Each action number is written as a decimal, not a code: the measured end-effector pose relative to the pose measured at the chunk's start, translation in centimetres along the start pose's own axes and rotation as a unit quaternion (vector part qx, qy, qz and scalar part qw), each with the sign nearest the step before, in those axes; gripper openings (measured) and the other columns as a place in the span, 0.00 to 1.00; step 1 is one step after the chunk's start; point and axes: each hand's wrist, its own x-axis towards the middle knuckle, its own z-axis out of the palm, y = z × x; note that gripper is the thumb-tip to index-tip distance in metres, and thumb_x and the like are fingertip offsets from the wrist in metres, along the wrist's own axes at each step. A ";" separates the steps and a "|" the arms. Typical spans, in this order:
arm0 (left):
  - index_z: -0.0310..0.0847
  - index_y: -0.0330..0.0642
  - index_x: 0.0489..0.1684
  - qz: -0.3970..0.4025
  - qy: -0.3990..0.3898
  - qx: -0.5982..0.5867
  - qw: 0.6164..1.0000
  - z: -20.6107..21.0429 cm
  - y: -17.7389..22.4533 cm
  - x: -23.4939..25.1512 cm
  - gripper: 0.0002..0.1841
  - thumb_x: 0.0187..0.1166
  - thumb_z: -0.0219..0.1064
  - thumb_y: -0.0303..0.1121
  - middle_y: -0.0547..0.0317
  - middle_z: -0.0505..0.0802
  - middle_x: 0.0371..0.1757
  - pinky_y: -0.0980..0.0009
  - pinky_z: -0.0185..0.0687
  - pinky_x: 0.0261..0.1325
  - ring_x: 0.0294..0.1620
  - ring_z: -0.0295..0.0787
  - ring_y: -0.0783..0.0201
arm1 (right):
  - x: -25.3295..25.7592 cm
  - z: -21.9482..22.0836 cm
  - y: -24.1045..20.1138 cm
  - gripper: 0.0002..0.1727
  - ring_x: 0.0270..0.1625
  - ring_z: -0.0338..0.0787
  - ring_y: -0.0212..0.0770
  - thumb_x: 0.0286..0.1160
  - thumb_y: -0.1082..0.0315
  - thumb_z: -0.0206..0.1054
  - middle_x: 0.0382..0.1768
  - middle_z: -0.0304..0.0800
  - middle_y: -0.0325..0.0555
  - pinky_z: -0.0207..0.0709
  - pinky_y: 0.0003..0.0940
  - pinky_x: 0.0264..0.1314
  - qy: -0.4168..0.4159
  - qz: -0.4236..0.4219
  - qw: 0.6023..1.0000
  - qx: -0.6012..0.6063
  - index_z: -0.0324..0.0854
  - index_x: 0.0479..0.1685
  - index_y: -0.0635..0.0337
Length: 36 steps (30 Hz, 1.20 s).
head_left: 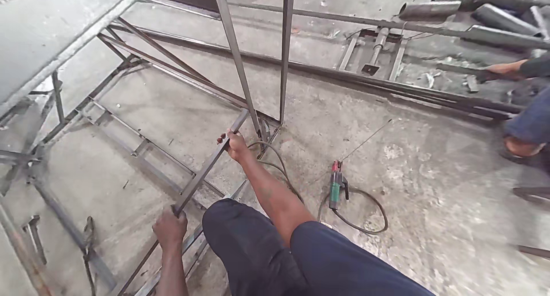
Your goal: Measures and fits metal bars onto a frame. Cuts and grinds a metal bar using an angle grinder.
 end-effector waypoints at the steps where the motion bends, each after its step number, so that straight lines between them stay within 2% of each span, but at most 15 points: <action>1: 0.83 0.33 0.63 0.000 -0.001 -0.004 1.000 -0.1 -0.1 0.1 0.22 0.77 0.69 0.40 0.29 0.91 0.56 0.29 0.73 0.69 0.62 0.87 0.30 | -0.1 -0.2 -0.4 0.24 0.40 0.91 0.51 0.95 0.55 0.52 0.46 0.85 0.57 0.89 0.47 0.45 0.007 0.005 0.999 -0.047 0.58 0.81 0.55; 3: 0.84 0.33 0.61 0.003 0.001 -0.009 1.000 -0.3 -0.1 -0.1 0.20 0.76 0.69 0.39 0.30 0.91 0.55 0.29 0.72 0.69 0.61 0.87 0.31 | -1.1 -0.5 -1.9 0.31 0.50 0.92 0.51 0.91 0.49 0.56 0.55 0.86 0.61 0.89 0.48 0.51 0.066 0.001 0.957 -0.283 0.61 0.81 0.62; 5: 0.85 0.34 0.57 0.004 0.017 -0.016 1.000 -0.2 0.0 -0.1 0.18 0.75 0.70 0.37 0.33 0.92 0.52 0.29 0.73 0.67 0.59 0.89 0.33 | -3.2 -0.1 -4.2 0.39 0.60 0.91 0.55 0.85 0.37 0.54 0.64 0.86 0.59 0.87 0.56 0.56 0.168 -0.055 0.794 -0.581 0.65 0.79 0.64; 6: 0.85 0.35 0.55 0.007 0.028 -0.018 0.999 0.1 -0.1 -0.1 0.17 0.73 0.70 0.36 0.35 0.93 0.51 0.30 0.74 0.65 0.57 0.90 0.34 | -3.8 -0.4 -5.1 0.40 0.63 0.90 0.56 0.84 0.34 0.52 0.68 0.83 0.58 0.87 0.58 0.56 0.194 -0.100 0.708 -0.672 0.67 0.78 0.62; 7: 0.86 0.36 0.54 0.010 0.034 -0.020 0.999 0.3 -0.1 0.0 0.17 0.72 0.70 0.36 0.35 0.93 0.49 0.30 0.75 0.63 0.55 0.90 0.34 | -3.8 -0.8 -5.8 0.40 0.63 0.90 0.58 0.83 0.32 0.51 0.69 0.83 0.58 0.86 0.61 0.56 0.195 -0.138 0.653 -0.719 0.69 0.79 0.57; 9: 0.85 0.36 0.54 0.009 0.023 -0.018 1.000 0.3 -0.4 0.0 0.18 0.72 0.70 0.38 0.35 0.92 0.49 0.30 0.74 0.64 0.55 0.90 0.34 | -3.3 -1.5 -7.4 0.44 0.56 0.91 0.64 0.84 0.28 0.45 0.64 0.86 0.61 0.85 0.67 0.50 0.157 -0.144 0.603 -0.769 0.59 0.91 0.48; 12: 0.86 0.37 0.55 0.001 0.004 -0.010 1.000 -0.2 -0.1 0.2 0.18 0.72 0.71 0.40 0.35 0.93 0.50 0.31 0.74 0.65 0.57 0.90 0.35 | -2.1 -2.3 -10.1 0.40 0.47 0.94 0.63 0.84 0.27 0.43 0.49 0.94 0.56 0.85 0.69 0.44 0.141 -0.146 0.568 -0.798 0.59 0.91 0.35; 15: 0.86 0.38 0.57 -0.008 -0.001 -0.017 1.000 -0.4 0.3 0.1 0.19 0.73 0.71 0.39 0.37 0.93 0.53 0.31 0.72 0.68 0.59 0.89 0.37 | -1.2 -3.8 -10.7 0.37 0.46 0.93 0.64 0.84 0.28 0.42 0.58 0.90 0.58 0.84 0.68 0.43 0.093 -0.184 0.507 -0.837 0.61 0.90 0.28; 17: 0.85 0.38 0.59 -0.007 -0.001 -0.013 1.000 0.0 0.0 0.2 0.20 0.74 0.70 0.40 0.37 0.92 0.55 0.31 0.72 0.69 0.61 0.88 0.37 | -1.1 -4.0 -10.2 0.39 0.49 0.92 0.67 0.84 0.28 0.42 0.56 0.90 0.63 0.83 0.70 0.45 0.067 -0.182 0.470 -0.861 0.59 0.92 0.32; 18: 0.85 0.38 0.59 -0.005 0.003 -0.010 1.000 0.1 -0.3 0.2 0.20 0.74 0.71 0.41 0.37 0.92 0.55 0.31 0.72 0.69 0.61 0.89 0.37 | -1.3 -3.8 -9.8 0.40 0.52 0.91 0.68 0.85 0.30 0.44 0.57 0.89 0.64 0.82 0.71 0.50 0.059 -0.164 0.469 -0.866 0.56 0.93 0.34; 20: 0.85 0.38 0.57 -0.008 0.001 -0.006 1.000 -0.1 -0.3 0.3 0.20 0.74 0.71 0.42 0.37 0.93 0.53 0.31 0.73 0.68 0.59 0.90 0.37 | -2.1 -3.0 -9.0 0.41 0.51 0.92 0.67 0.86 0.33 0.47 0.61 0.87 0.64 0.84 0.69 0.46 0.048 -0.140 0.487 -0.861 0.51 0.95 0.40; 24: 0.86 0.39 0.56 -0.014 -0.016 -0.008 1.000 -0.6 -0.2 0.5 0.20 0.73 0.72 0.42 0.36 0.93 0.51 0.31 0.77 0.63 0.57 0.90 0.35 | -3.8 -2.7 -6.4 0.39 0.44 0.93 0.62 0.86 0.43 0.55 0.69 0.83 0.58 0.87 0.65 0.41 0.022 -0.140 0.537 -0.832 0.47 0.96 0.33; 27: 0.86 0.40 0.57 -0.019 -0.028 -0.009 0.999 -0.8 -0.3 0.6 0.21 0.72 0.72 0.44 0.34 0.93 0.50 0.30 0.79 0.57 0.56 0.91 0.33 | -6.3 -3.1 -5.1 0.38 0.48 0.93 0.61 0.84 0.46 0.61 0.69 0.82 0.57 0.87 0.65 0.43 0.001 -0.134 0.551 -0.824 0.55 0.93 0.37; 32: 0.86 0.39 0.57 -0.028 -0.044 -0.008 0.999 -1.1 -0.2 0.5 0.22 0.73 0.71 0.46 0.32 0.92 0.50 0.30 0.80 0.55 0.56 0.90 0.32 | -9.7 -6.2 -4.1 0.35 0.68 0.86 0.64 0.86 0.48 0.60 0.79 0.74 0.61 0.83 0.63 0.62 -0.036 -0.088 0.550 -0.829 0.62 0.90 0.49; 36: 0.86 0.39 0.58 -0.018 -0.041 -0.017 0.999 -1.4 0.0 0.4 0.20 0.73 0.71 0.43 0.34 0.93 0.50 0.29 0.79 0.55 0.55 0.90 0.32 | -12.6 -9.5 -4.7 0.33 0.64 0.89 0.61 0.86 0.51 0.59 0.80 0.71 0.60 0.85 0.61 0.60 -0.049 -0.030 0.544 -0.837 0.63 0.89 0.49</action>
